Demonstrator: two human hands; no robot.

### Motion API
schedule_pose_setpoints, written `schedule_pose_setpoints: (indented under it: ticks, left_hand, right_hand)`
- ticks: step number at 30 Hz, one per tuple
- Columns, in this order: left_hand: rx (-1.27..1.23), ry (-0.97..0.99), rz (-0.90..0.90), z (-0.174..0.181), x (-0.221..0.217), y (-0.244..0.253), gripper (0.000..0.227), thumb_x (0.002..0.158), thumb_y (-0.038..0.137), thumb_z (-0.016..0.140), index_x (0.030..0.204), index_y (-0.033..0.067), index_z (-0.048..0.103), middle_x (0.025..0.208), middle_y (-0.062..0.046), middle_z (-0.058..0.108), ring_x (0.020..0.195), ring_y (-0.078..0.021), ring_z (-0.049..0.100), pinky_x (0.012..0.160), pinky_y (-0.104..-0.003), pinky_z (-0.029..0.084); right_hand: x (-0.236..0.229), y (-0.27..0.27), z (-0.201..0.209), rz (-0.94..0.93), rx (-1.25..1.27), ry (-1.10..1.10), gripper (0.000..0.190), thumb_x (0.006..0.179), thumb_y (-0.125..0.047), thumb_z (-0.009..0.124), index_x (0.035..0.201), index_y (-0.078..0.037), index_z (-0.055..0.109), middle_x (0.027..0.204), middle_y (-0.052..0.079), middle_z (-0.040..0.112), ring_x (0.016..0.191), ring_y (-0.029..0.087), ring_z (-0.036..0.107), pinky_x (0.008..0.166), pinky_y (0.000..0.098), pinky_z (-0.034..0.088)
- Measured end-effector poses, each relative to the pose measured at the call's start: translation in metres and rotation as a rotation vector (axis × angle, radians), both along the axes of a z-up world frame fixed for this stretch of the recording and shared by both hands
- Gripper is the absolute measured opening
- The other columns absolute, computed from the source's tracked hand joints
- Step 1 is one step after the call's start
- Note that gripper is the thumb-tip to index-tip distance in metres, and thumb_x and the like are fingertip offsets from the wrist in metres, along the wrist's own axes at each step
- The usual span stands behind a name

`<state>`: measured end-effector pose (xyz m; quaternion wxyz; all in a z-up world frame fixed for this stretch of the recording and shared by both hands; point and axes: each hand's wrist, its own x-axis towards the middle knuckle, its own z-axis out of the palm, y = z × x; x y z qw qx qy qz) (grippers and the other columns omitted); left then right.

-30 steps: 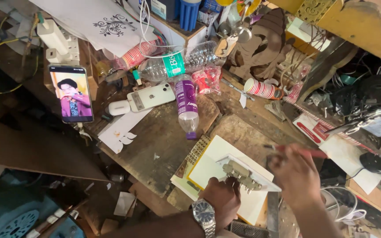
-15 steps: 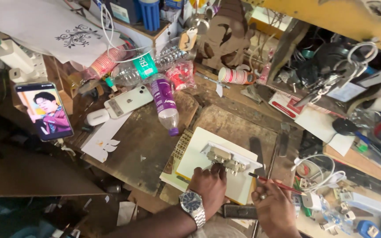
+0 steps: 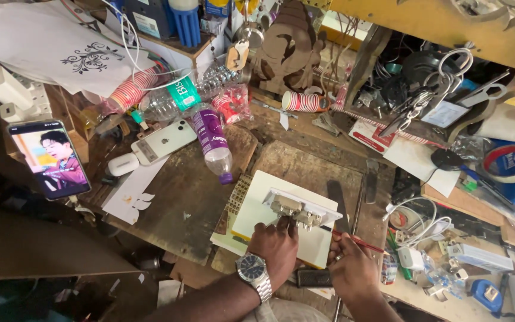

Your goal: Measure and mark dimensions on a piece of paper or notebook using a ruler and pencil.

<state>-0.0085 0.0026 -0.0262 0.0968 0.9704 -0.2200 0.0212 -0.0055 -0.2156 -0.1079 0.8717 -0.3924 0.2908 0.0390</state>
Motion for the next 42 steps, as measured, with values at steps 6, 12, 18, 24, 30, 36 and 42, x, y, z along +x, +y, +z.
schedule_pose_setpoints:
  ticks: [6,12,18,24,30,36,42]
  left_hand:
    - [0.034,-0.031,-0.005,-0.017,0.001,0.000,0.043,0.085,0.027,0.074,0.116,-0.0003,0.065,0.096,-0.015,0.069,0.076,-0.0297,0.070,0.065,-0.046,0.049]
    - [0.002,0.043,-0.030,0.007,-0.001,0.005,0.048,0.082,0.032,0.076,0.114,-0.0023,0.064,0.097,-0.016,0.069,0.076,-0.0320,0.070,0.066,-0.047,0.050]
    - [-0.024,-0.025,-0.029,-0.001,0.002,0.010,0.036,0.088,0.025,0.073,0.113,0.0000,0.065,0.100,-0.016,0.071,0.074,-0.0299,0.071,0.066,-0.046,0.051]
    - [-0.048,0.088,-0.021,0.027,0.003,0.013,0.065,0.073,0.039,0.079,0.118,-0.0046,0.061,0.108,-0.018,0.070,0.075,-0.0298,0.072,0.064,-0.047,0.050]
    - [-0.014,-0.026,0.004,-0.009,0.005,0.009,0.056,0.081,0.035,0.084,0.119,-0.0002,0.062,0.106,-0.013,0.071,0.075,-0.0252,0.073,0.064,-0.044,0.051]
    - [-0.019,0.078,-0.002,0.019,0.002,0.011,0.079,0.069,0.050,0.088,0.120,-0.0023,0.058,0.105,-0.013,0.069,0.079,-0.0278,0.072,0.066,-0.045,0.050]
    - [-0.011,0.098,-0.013,0.024,0.002,0.012,0.080,0.071,0.052,0.087,0.120,-0.0035,0.058,0.107,-0.015,0.069,0.079,-0.0285,0.072,0.068,-0.045,0.051]
  right_hand:
    - [0.001,0.009,0.013,-0.040,-0.054,0.085,0.010,0.102,-0.017,0.056,0.095,-0.010,0.057,0.084,0.000,0.060,0.072,0.013,0.053,0.064,0.0281,0.043]
    - [0.004,-0.002,-0.009,-0.001,-0.034,0.037,0.014,0.102,-0.018,0.058,0.092,-0.008,0.057,0.081,0.002,0.058,0.070,0.014,0.053,0.062,0.0285,0.043]
    - [0.003,0.010,0.014,-0.034,-0.084,0.114,0.013,0.101,-0.018,0.058,0.092,-0.008,0.057,0.079,0.002,0.057,0.068,0.014,0.051,0.061,0.0292,0.042]
    - [0.004,0.014,0.024,-0.024,-0.120,0.087,0.015,0.100,-0.016,0.059,0.091,-0.004,0.058,0.077,0.003,0.056,0.067,0.014,0.051,0.060,0.0300,0.042]
    - [0.007,0.009,0.010,-0.034,-0.125,0.082,0.013,0.100,-0.014,0.060,0.091,-0.005,0.058,0.076,0.002,0.055,0.067,0.013,0.051,0.059,0.0296,0.041]
    - [0.007,0.013,0.019,-0.046,-0.138,0.107,0.013,0.100,-0.015,0.060,0.091,-0.005,0.058,0.076,0.002,0.055,0.067,0.013,0.050,0.059,0.0296,0.041]
    - [0.008,0.006,0.005,-0.021,-0.136,0.097,0.014,0.101,-0.017,0.058,0.092,-0.006,0.059,0.077,0.001,0.054,0.067,0.013,0.048,0.061,0.0301,0.040]
